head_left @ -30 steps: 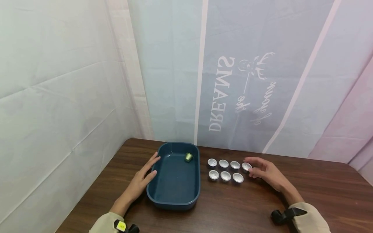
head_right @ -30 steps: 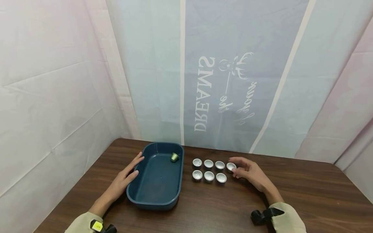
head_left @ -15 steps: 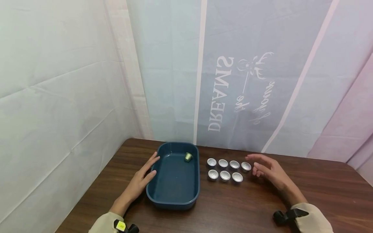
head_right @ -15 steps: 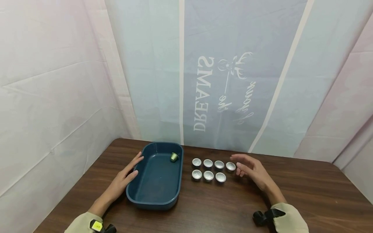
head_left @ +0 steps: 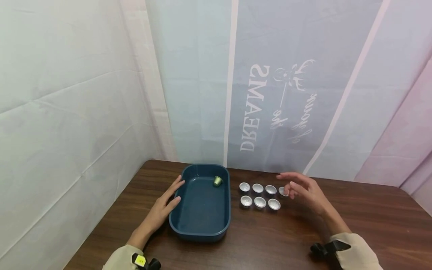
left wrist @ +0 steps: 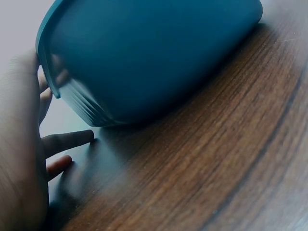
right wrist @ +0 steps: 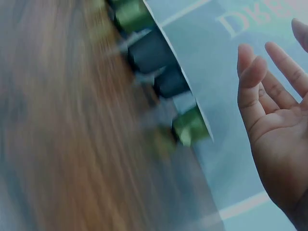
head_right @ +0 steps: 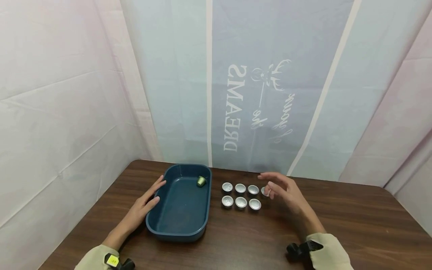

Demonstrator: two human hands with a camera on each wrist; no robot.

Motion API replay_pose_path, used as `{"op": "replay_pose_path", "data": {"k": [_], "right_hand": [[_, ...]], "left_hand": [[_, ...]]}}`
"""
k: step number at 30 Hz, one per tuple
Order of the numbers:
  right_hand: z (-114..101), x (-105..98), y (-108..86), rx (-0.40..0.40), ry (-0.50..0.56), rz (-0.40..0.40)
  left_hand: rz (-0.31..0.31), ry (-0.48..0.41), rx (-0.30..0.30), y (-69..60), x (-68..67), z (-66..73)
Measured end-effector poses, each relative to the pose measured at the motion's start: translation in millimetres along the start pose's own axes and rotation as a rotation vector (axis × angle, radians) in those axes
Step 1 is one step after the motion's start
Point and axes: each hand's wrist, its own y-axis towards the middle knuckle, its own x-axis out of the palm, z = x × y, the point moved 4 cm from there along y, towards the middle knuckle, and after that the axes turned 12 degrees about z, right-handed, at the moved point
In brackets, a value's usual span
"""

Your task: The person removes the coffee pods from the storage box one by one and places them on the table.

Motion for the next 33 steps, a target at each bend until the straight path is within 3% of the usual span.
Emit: {"op": "replay_pose_path", "data": {"k": [7,14,24,33], "right_hand": [[-10.2,29.9,16.5,-0.035,0.147,-0.082],[-12.6,55.7,32.4,-0.016,0.055,-0.111],[-8.2,91.8,54.8,0.14,-0.093,-0.15],[-7.3,117.4,73.3,0.172,-0.079,-0.222]], "left_hand": [[-0.004,0.002,-0.003,0.0,1.2,-0.8],[0.0,0.001,-0.005,0.2,1.4,-1.1],[0.001,0.003,0.002,0.8,0.0,-0.7],[0.005,0.002,0.006,0.5,-0.5,-0.7]]}}
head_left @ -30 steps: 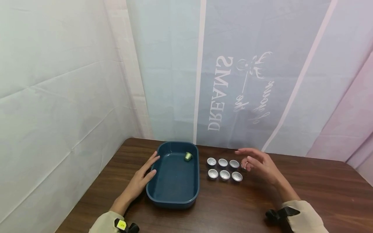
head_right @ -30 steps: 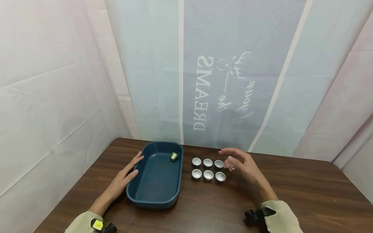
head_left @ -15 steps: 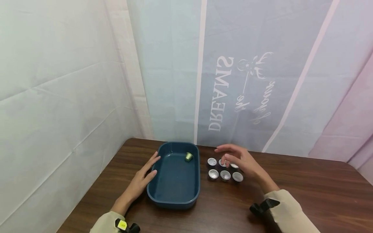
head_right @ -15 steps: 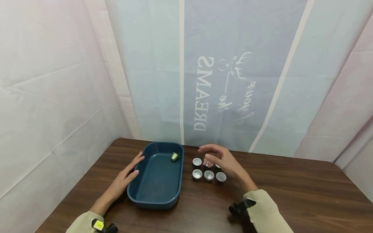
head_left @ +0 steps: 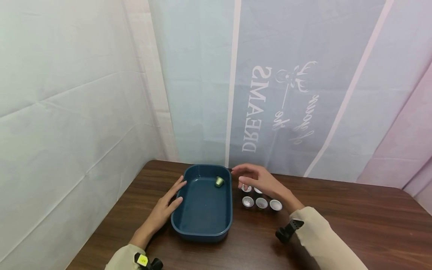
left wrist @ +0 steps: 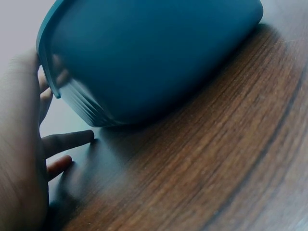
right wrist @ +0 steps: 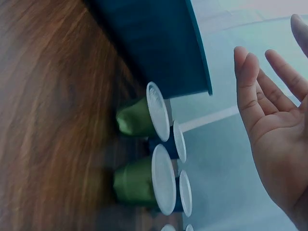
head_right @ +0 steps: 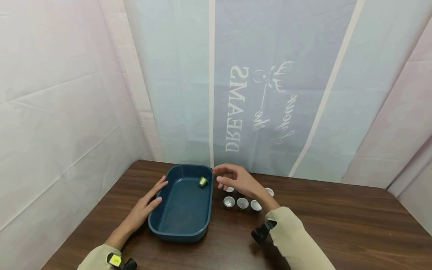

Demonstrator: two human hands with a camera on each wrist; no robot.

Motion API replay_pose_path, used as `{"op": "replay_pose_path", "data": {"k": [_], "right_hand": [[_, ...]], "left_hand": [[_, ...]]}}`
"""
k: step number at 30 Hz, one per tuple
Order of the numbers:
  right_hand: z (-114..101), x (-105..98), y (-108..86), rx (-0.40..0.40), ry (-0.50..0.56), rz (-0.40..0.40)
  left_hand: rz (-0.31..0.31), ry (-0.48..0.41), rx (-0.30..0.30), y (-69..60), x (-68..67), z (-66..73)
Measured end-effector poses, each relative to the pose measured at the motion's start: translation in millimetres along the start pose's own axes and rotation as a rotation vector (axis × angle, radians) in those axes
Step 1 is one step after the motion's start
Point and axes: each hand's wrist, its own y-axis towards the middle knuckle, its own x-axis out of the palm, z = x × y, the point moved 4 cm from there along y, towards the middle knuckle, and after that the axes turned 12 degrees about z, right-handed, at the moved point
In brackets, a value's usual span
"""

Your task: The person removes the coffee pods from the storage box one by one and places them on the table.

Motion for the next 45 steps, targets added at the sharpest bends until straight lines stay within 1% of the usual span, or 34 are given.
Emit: {"op": "replay_pose_path", "data": {"k": [2,4,9,15,18,26,29,35,40,45], "right_hand": [[-2.9,3.1,4.3,0.006,-0.003,-0.014],[-5.3,5.6,8.5,0.021,-0.031,-0.02],[-8.5,13.5,19.9,0.093,-0.078,-0.031],[-8.3,28.7,34.1,0.175,-0.042,-0.076],[-7.8,34.6,39.7,0.216,-0.051,-0.094],[-5.8,40.5,48.1,0.29,-0.068,-0.124],[-6.9,43.7,50.1,0.319,-0.09,-0.141],[-10.1,53.7,53.6,0.392,-0.106,-0.164],[-12.3,61.6,55.8,0.438,-0.109,-0.148],[-8.6,65.9,58.5,0.497,-0.091,-0.095]], "left_hand": [[0.0,-0.001,0.002,0.0,0.0,0.1],[-0.001,-0.001,0.001,0.1,0.1,0.3],[-0.002,0.001,-0.002,0.0,0.2,0.6],[-0.002,0.0,-0.007,-0.4,0.4,0.9],[-0.001,0.003,-0.009,-0.8,0.3,0.6],[-0.008,0.002,-0.014,-0.9,0.7,-0.7],[-0.005,0.002,-0.013,-0.8,0.4,-1.2],[-0.003,0.007,-0.008,-1.3,0.2,-1.0],[-0.002,0.003,-0.014,-1.3,0.2,0.2],[-0.003,-0.004,-0.017,-0.6,-0.4,0.9]]}}
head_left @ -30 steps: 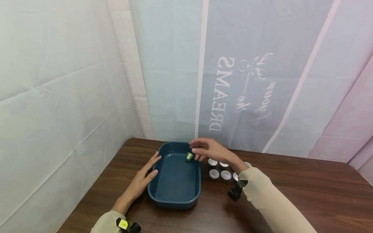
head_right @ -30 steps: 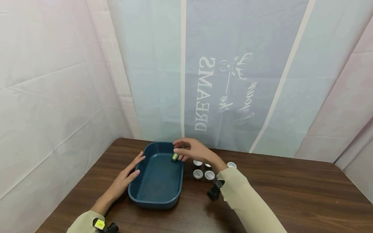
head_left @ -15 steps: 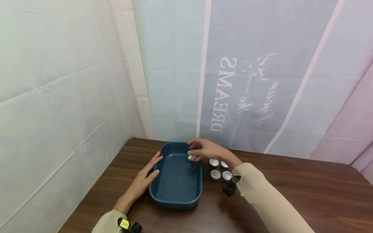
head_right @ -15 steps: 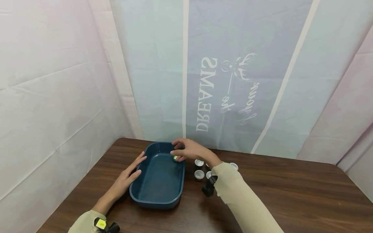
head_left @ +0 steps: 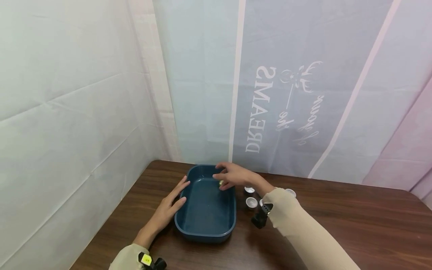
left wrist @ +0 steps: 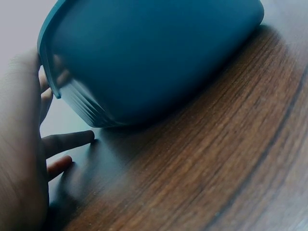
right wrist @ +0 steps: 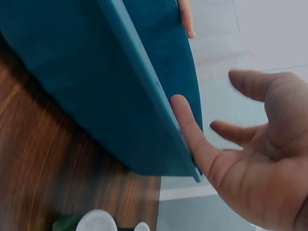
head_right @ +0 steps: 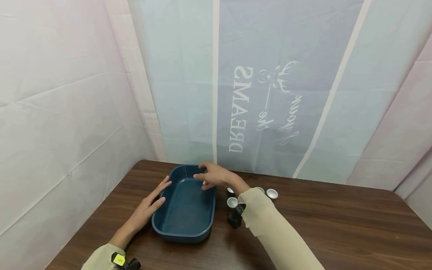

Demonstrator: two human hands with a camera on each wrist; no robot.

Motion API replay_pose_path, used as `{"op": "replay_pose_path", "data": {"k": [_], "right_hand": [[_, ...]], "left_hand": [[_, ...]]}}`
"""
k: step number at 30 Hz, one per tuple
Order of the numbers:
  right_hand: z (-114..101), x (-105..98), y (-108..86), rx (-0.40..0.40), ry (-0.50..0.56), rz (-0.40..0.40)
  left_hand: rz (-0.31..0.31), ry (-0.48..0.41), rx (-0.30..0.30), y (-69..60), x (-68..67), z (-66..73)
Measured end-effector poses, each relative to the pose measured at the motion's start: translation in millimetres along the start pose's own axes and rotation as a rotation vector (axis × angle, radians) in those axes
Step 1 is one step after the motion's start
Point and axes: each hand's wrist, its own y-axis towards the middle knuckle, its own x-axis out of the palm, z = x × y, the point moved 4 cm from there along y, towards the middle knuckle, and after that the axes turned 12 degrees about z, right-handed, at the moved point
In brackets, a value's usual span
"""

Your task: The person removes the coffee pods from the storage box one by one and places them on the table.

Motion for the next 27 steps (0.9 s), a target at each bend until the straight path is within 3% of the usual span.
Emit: {"op": "replay_pose_path", "data": {"k": [7,11,18,23,27], "right_hand": [[1.4,7.5,6.3,0.072,-0.002,0.068],[-0.5,12.6,8.7,0.077,-0.078,0.107],[-8.0,19.7,7.9,0.091,-0.244,0.117],[-6.9,23.1,8.5,0.039,-0.245,0.089],[-4.7,28.7,9.5,-0.071,-0.318,0.056]], "left_hand": [[-0.002,0.014,0.019,0.4,0.0,0.7],[0.001,0.016,0.048,0.7,-0.5,9.7],[-0.008,0.024,0.046,1.1,0.8,1.9],[-0.008,0.017,0.038,1.2,0.7,1.8],[-0.008,0.015,0.032,0.6,-0.3,1.4]]}}
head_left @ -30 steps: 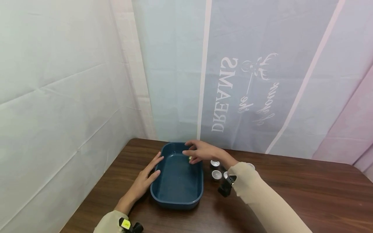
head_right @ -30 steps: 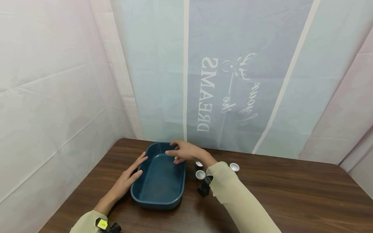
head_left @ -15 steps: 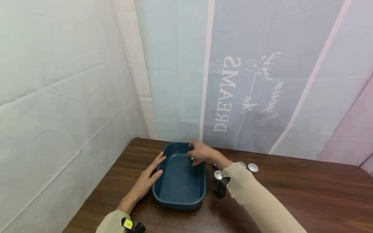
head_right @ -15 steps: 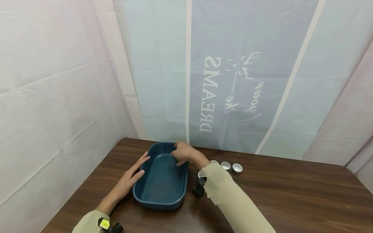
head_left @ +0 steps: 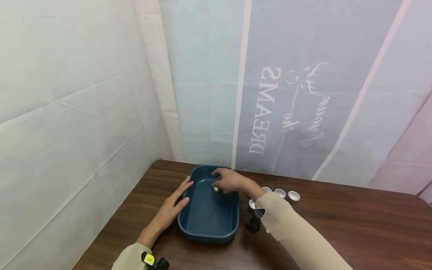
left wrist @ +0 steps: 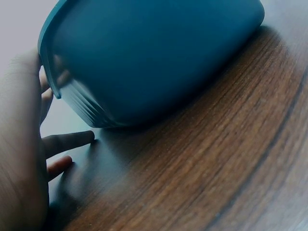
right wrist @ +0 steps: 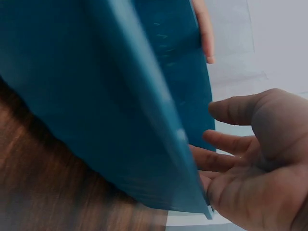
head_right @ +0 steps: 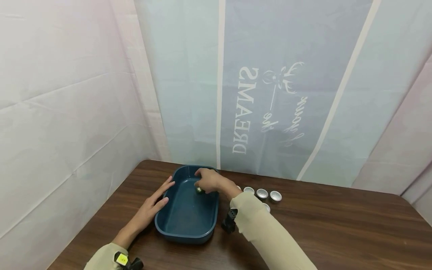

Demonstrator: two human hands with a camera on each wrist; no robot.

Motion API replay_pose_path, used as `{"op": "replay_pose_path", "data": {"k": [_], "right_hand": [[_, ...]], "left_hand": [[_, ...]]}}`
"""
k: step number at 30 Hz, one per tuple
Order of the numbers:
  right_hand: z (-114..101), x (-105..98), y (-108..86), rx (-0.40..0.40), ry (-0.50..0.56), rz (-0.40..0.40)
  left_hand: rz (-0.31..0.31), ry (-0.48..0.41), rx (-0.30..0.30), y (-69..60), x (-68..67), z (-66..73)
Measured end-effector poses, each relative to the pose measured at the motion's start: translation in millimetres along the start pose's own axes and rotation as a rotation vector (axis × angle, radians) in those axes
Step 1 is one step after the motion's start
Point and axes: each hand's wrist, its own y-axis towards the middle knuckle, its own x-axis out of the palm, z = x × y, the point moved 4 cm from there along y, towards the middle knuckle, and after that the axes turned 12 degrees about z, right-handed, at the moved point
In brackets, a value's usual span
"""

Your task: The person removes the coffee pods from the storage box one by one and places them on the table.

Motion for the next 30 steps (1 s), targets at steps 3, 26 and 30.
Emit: {"op": "replay_pose_path", "data": {"k": [3,26,30], "right_hand": [[-2.0,5.4,0.5,-0.091,-0.088,0.005],[3.7,26.8,8.8,-0.223,-0.095,-0.03],[2.6,29.7,8.1,-0.245,-0.088,-0.06]], "left_hand": [[0.001,-0.003,-0.001,-0.5,-0.4,-0.7],[0.006,-0.017,-0.016,-0.5,1.0,-2.0],[0.008,-0.019,-0.015,-0.2,0.6,-1.8]]}}
